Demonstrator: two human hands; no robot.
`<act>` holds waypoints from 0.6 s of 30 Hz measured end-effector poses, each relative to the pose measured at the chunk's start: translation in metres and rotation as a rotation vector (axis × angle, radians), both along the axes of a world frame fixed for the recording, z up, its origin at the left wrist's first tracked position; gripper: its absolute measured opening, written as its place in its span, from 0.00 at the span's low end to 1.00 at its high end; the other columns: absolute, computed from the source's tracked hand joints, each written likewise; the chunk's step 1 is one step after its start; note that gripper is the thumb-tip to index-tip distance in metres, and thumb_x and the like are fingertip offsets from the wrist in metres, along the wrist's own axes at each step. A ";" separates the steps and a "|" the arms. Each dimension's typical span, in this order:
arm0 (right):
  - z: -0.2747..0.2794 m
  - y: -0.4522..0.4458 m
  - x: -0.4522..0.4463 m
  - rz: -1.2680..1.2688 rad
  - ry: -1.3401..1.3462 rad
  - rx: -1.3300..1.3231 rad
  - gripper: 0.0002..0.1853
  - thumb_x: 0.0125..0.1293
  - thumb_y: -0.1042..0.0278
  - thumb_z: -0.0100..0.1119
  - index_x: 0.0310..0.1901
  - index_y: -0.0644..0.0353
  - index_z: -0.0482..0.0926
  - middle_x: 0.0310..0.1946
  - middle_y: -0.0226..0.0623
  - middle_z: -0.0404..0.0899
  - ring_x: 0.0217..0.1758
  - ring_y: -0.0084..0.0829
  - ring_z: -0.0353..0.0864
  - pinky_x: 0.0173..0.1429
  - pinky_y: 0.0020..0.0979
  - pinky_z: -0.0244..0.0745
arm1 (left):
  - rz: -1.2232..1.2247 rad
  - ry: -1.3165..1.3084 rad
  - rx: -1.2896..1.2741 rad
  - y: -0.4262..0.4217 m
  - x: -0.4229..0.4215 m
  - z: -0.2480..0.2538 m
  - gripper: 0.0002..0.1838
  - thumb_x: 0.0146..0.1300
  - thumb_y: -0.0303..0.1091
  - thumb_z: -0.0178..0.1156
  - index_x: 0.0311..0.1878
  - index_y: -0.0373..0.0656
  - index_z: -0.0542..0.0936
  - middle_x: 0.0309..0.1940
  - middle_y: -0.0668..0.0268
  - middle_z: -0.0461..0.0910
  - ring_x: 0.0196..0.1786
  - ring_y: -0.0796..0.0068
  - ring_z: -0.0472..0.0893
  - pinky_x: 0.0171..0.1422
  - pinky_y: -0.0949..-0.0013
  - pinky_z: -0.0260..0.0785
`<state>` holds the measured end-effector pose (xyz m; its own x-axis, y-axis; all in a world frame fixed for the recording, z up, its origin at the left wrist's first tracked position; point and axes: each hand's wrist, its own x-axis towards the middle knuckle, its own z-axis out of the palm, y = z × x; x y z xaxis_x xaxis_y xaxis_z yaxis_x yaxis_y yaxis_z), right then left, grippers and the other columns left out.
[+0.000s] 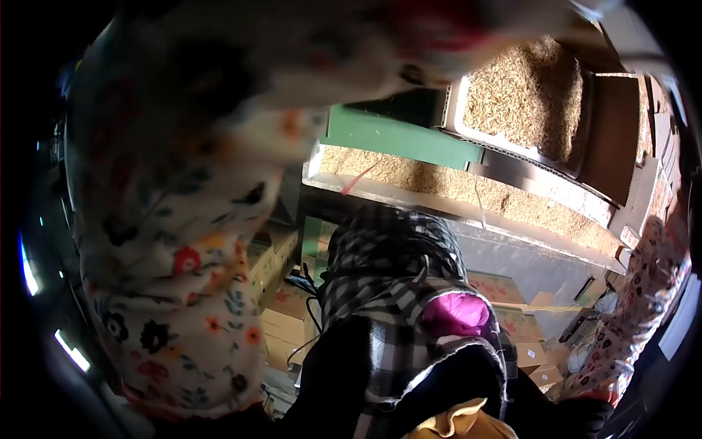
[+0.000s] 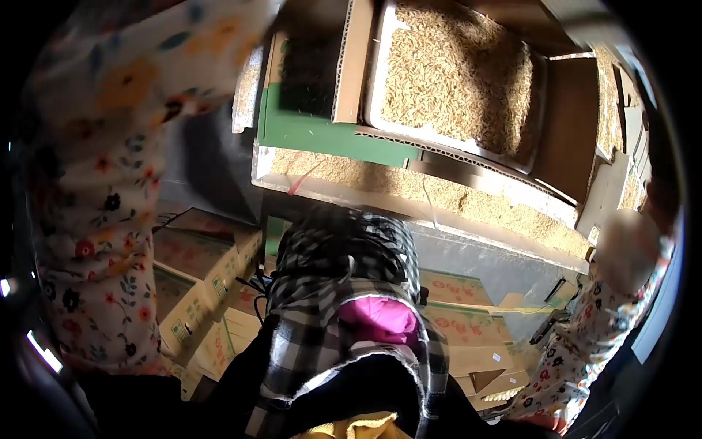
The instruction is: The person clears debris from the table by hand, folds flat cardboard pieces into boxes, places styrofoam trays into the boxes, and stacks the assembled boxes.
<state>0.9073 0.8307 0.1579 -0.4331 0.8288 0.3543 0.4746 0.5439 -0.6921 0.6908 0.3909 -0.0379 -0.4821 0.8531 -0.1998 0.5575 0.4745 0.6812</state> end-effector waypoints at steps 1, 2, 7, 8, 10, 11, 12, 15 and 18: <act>0.003 -0.012 -0.019 0.003 0.320 -0.351 0.27 0.61 0.41 0.56 0.44 0.61 0.74 0.36 0.41 0.76 0.40 0.32 0.77 0.50 0.37 0.76 | 0.047 -0.036 -0.047 -0.016 -0.001 -0.004 0.37 0.44 0.38 0.67 0.59 0.38 0.65 0.57 0.52 0.64 0.54 0.51 0.67 0.57 0.53 0.59; 0.005 -0.023 -0.038 -0.070 0.608 -0.618 0.27 0.61 0.38 0.54 0.40 0.59 0.77 0.34 0.40 0.76 0.39 0.30 0.77 0.50 0.37 0.76 | 0.082 -0.057 -0.087 -0.026 -0.003 -0.006 0.36 0.44 0.37 0.66 0.59 0.39 0.66 0.56 0.52 0.65 0.54 0.51 0.68 0.56 0.54 0.60; 0.000 -0.036 -0.001 -0.081 0.183 -0.249 0.25 0.61 0.40 0.54 0.41 0.57 0.77 0.35 0.42 0.77 0.41 0.30 0.77 0.50 0.38 0.75 | 0.031 0.212 -0.006 -0.010 -0.060 0.066 0.30 0.46 0.32 0.65 0.56 0.40 0.70 0.54 0.53 0.68 0.51 0.53 0.72 0.52 0.56 0.64; 0.001 -0.042 0.013 -0.088 0.164 -0.202 0.24 0.61 0.41 0.54 0.42 0.58 0.76 0.35 0.42 0.77 0.41 0.31 0.77 0.50 0.38 0.75 | -0.060 0.355 0.087 0.018 -0.079 0.096 0.29 0.46 0.31 0.64 0.56 0.41 0.70 0.54 0.54 0.68 0.50 0.53 0.72 0.51 0.57 0.65; 0.004 -0.056 0.043 -0.103 0.118 -0.137 0.24 0.61 0.43 0.55 0.44 0.59 0.75 0.36 0.44 0.77 0.42 0.32 0.77 0.50 0.38 0.75 | -0.294 0.682 0.300 0.107 -0.110 0.161 0.27 0.47 0.30 0.64 0.55 0.41 0.72 0.53 0.54 0.69 0.49 0.54 0.74 0.50 0.58 0.67; 0.007 -0.062 0.056 -0.097 0.108 -0.109 0.24 0.61 0.44 0.55 0.45 0.60 0.75 0.37 0.44 0.77 0.42 0.33 0.77 0.50 0.37 0.75 | -0.413 0.820 0.396 0.157 -0.117 0.188 0.26 0.48 0.29 0.63 0.54 0.42 0.73 0.52 0.55 0.70 0.48 0.54 0.74 0.49 0.58 0.68; 0.010 -0.068 0.070 -0.100 0.086 -0.087 0.24 0.61 0.45 0.55 0.46 0.60 0.74 0.37 0.45 0.77 0.42 0.34 0.78 0.50 0.37 0.75 | -0.582 0.959 0.479 0.209 -0.111 0.211 0.26 0.48 0.28 0.63 0.54 0.42 0.73 0.52 0.55 0.70 0.47 0.55 0.75 0.48 0.58 0.69; 0.018 -0.085 0.092 -0.071 0.062 -0.027 0.25 0.61 0.47 0.56 0.48 0.62 0.73 0.39 0.47 0.77 0.43 0.36 0.78 0.50 0.37 0.74 | -1.238 1.160 0.561 0.293 -0.053 0.207 0.23 0.49 0.25 0.62 0.52 0.43 0.76 0.51 0.56 0.72 0.45 0.56 0.77 0.45 0.60 0.71; 0.018 -0.096 0.108 -0.044 0.027 0.021 0.26 0.61 0.50 0.56 0.51 0.64 0.71 0.40 0.49 0.78 0.44 0.38 0.78 0.50 0.37 0.74 | -1.207 0.663 0.310 0.272 -0.008 0.137 0.35 0.37 0.19 0.64 0.56 0.51 0.75 0.44 0.54 0.71 0.43 0.53 0.76 0.45 0.61 0.70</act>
<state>1.0157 0.7344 0.1756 -0.3869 0.8391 0.3824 0.4797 0.5374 -0.6936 0.6825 0.6626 0.0995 0.6369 0.7698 0.0421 0.7614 -0.6366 0.1226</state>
